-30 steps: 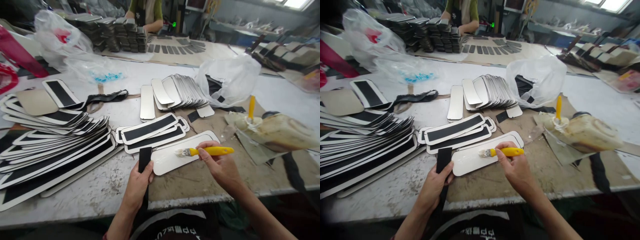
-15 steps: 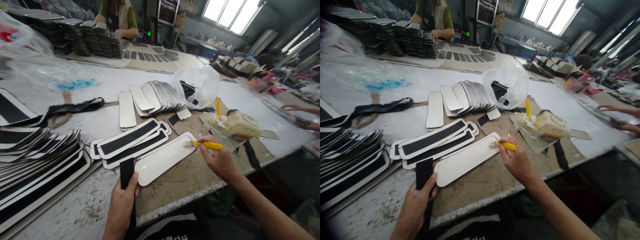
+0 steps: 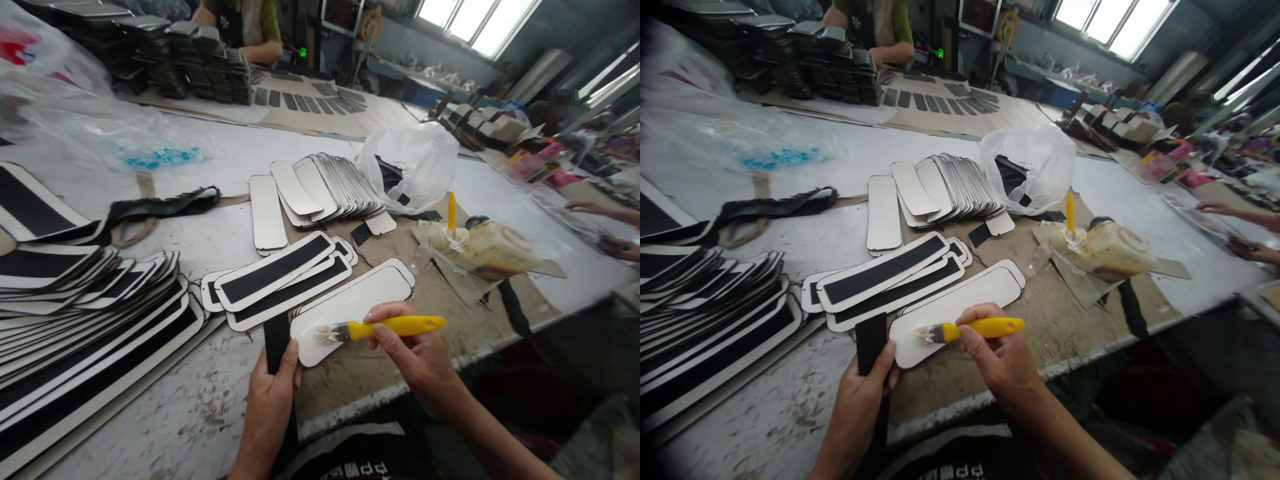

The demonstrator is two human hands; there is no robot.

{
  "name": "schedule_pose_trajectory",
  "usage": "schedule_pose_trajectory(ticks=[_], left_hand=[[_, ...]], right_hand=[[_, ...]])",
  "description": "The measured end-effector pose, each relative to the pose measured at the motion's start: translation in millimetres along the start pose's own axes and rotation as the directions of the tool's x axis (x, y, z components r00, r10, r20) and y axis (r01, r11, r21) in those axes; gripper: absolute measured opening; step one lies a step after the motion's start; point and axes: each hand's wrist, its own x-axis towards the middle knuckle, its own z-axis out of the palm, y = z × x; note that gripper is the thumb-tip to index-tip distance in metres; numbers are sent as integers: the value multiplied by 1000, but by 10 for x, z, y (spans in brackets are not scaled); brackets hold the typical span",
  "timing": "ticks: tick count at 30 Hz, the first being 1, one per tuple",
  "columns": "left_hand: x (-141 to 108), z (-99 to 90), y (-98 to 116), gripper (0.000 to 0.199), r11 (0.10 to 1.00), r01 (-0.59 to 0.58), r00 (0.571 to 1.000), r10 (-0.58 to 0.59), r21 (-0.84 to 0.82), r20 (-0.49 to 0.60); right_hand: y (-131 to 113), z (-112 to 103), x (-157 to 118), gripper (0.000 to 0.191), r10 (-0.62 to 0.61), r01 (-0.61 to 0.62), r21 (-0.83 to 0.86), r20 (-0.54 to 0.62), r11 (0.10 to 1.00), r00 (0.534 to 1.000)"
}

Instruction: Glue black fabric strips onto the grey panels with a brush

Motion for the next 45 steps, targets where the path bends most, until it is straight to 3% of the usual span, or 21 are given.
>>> schedule_pose_trajectory(ticks=[3,11,20,28,32,36,40,43,45], left_hand=[[-1,-4,5,38,999,22,1000,-22,25,-12],[-58,28,164,43,991,80,993,-70,106,-96],[-70,18,168,38,983,74,993,-56,169,-108],[-85,20,133,39,986,52,995,-38,157,-95],[-73,19,105,36,998,-3,989,-7,-67,-146],[-134,-37,172,32,948,-112,970,39,-299,-241],[-264,-82,352,28,907,-80,984,5,-413,-180],[-385,-64,477,27,896,-10,998,-18,-445,-60],[-468,-28,528,27,888,27,1000,-30,-458,1]], right_hand=[[94,1,28,10,18,-20,-66,-32,998,999],[304,-470,94,11,-135,9,-489,-223,872,965],[271,-696,184,8,-371,147,-714,-168,685,913],[181,-772,112,9,-422,204,-691,-159,694,893],[81,-762,49,8,-414,168,-678,-218,715,884],[-61,-696,28,10,-416,214,-643,-179,735,892],[-181,-520,72,15,-395,307,-526,-60,793,917],[-223,-269,110,16,-339,355,-382,111,853,934],[-233,-63,126,17,-270,325,-264,225,908,936]])
